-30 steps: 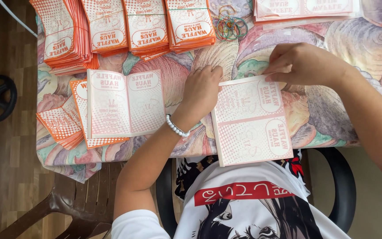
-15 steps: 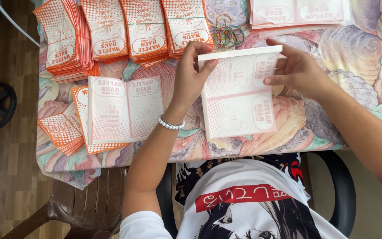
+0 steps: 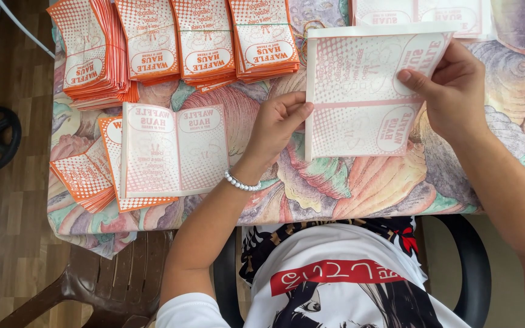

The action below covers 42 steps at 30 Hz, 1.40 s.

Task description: Folding printed paper sheets into bags and organizing them into stacks on a table.

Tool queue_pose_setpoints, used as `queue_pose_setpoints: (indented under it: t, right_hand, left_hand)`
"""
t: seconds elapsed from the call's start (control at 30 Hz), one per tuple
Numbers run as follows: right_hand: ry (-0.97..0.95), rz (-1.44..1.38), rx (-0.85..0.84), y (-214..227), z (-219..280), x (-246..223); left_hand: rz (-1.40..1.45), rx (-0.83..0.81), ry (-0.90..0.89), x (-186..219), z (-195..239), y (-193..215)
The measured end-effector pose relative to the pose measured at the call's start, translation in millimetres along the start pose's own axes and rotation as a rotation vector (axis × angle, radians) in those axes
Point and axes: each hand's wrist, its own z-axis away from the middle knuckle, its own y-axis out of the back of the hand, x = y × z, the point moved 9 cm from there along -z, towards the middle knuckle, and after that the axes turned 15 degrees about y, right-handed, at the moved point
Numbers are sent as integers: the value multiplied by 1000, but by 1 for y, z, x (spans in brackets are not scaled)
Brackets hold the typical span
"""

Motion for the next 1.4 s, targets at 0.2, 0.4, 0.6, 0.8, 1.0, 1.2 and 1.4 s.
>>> queue_pose_setpoints:
  t: [0.2, 0.4, 0.6, 0.8, 1.0, 1.2, 1.4]
  right_hand:
    - [-78, -157, -184, -27, -1, -16]
    - [-67, -93, -136, -4, 5, 8]
    - [13, 5, -340, -3, 8, -6]
    - [67, -332, -701, -4, -6, -29]
    - [-250, 264, -682, -48, -12, 4]
    - [-351, 490, -738, -67, 3, 45]
    - [-182, 465, -713, -68, 9, 43]
  left_hand:
    - [-30, 92, -26, 3, 4, 5]
    - [119, 58, -13, -8, -2, 11]
    - [125, 74, -8, -13, -9, 18]
    - [75, 84, -29, -6, -12, 27]
    - [-133, 220, -73, -4, -10, 27]
    - [-906, 271, -321, 19, 15, 5]
    - [-1253, -9, -470, 12, 59, -31]
